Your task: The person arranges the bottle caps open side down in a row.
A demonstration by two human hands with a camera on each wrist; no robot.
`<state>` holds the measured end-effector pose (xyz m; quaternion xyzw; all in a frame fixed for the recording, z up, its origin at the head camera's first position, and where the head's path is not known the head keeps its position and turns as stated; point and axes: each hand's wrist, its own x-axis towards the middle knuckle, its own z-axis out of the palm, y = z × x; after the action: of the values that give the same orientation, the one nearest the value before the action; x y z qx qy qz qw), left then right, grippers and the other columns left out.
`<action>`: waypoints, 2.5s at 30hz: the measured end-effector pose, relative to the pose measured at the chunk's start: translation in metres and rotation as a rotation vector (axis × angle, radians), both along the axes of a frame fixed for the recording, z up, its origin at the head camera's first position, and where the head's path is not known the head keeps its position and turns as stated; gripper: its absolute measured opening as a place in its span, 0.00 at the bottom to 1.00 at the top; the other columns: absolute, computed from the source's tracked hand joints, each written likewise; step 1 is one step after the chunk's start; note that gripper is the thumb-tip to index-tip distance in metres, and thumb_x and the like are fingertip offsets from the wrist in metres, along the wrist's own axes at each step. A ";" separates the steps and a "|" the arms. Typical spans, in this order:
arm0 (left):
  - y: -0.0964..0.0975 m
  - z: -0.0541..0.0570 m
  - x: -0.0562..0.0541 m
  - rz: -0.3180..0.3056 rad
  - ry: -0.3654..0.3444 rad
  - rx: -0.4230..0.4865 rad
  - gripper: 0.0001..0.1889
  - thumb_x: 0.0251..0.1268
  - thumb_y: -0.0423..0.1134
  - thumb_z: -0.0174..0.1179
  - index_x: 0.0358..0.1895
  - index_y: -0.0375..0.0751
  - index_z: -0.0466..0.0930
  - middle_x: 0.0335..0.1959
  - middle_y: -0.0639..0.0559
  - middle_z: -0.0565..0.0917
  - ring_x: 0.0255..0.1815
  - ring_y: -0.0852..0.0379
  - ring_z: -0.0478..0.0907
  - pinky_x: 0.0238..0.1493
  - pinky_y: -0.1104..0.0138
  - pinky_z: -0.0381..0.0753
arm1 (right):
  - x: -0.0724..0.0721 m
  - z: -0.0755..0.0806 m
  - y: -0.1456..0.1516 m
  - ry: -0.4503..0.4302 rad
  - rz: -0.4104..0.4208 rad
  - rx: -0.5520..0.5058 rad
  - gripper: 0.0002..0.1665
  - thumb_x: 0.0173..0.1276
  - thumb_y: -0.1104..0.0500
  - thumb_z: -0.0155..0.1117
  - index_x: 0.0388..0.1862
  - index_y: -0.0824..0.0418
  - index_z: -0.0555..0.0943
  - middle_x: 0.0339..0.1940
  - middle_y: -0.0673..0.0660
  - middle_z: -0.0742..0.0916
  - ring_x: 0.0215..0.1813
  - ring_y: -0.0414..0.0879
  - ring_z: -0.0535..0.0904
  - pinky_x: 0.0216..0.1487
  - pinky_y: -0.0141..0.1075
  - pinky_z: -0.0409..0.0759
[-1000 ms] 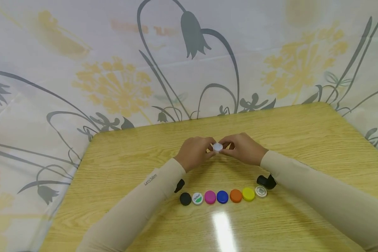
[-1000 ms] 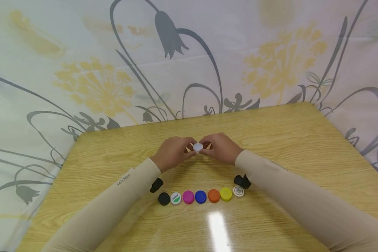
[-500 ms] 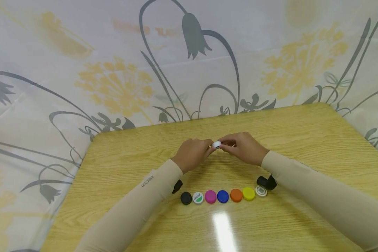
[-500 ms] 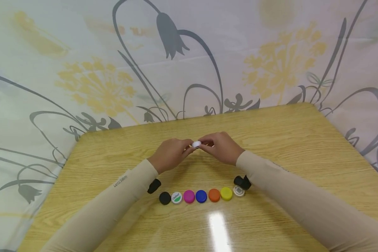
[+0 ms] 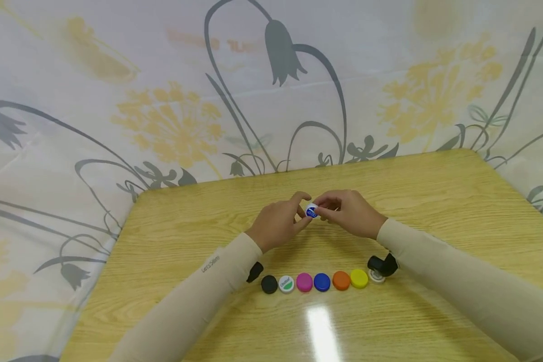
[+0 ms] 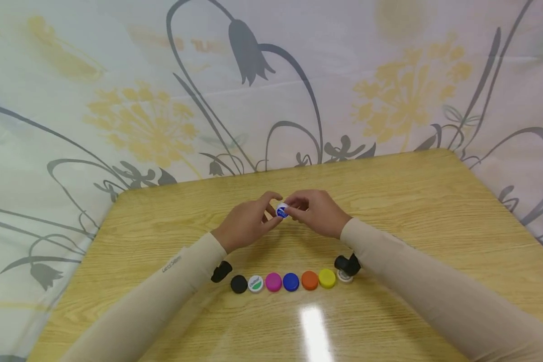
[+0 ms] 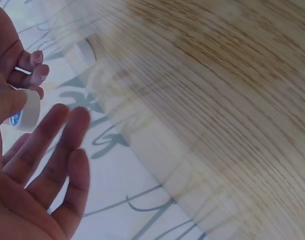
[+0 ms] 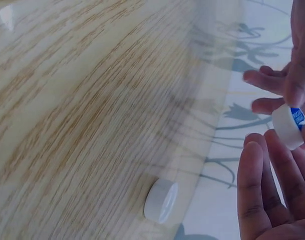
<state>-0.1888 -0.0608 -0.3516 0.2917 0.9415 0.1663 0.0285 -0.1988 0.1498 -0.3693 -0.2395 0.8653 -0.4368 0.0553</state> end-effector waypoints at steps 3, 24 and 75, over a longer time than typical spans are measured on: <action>0.000 0.000 0.001 -0.028 0.048 0.039 0.24 0.71 0.44 0.63 0.66 0.45 0.69 0.38 0.54 0.88 0.24 0.63 0.80 0.27 0.73 0.76 | 0.000 -0.001 0.001 -0.024 -0.011 0.004 0.15 0.75 0.54 0.62 0.53 0.61 0.84 0.39 0.60 0.90 0.38 0.54 0.86 0.37 0.35 0.82; -0.001 0.001 0.003 -0.020 0.068 0.041 0.18 0.70 0.51 0.62 0.57 0.48 0.77 0.37 0.57 0.89 0.30 0.62 0.83 0.31 0.72 0.77 | 0.002 0.001 0.012 -0.152 0.082 -0.021 0.22 0.72 0.55 0.65 0.62 0.61 0.81 0.46 0.61 0.90 0.41 0.52 0.87 0.43 0.42 0.86; 0.124 -0.024 0.059 -0.217 0.062 -0.180 0.14 0.65 0.64 0.61 0.44 0.63 0.85 0.33 0.72 0.83 0.28 0.74 0.73 0.30 0.75 0.66 | 0.060 -0.014 0.143 -0.245 0.408 0.025 0.11 0.72 0.62 0.64 0.52 0.58 0.84 0.39 0.48 0.89 0.37 0.40 0.85 0.41 0.32 0.84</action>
<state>-0.1300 0.0628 -0.3758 0.3929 0.9160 0.0679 0.0434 -0.1387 0.2933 -0.3832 -0.3541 0.7910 -0.4318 0.2501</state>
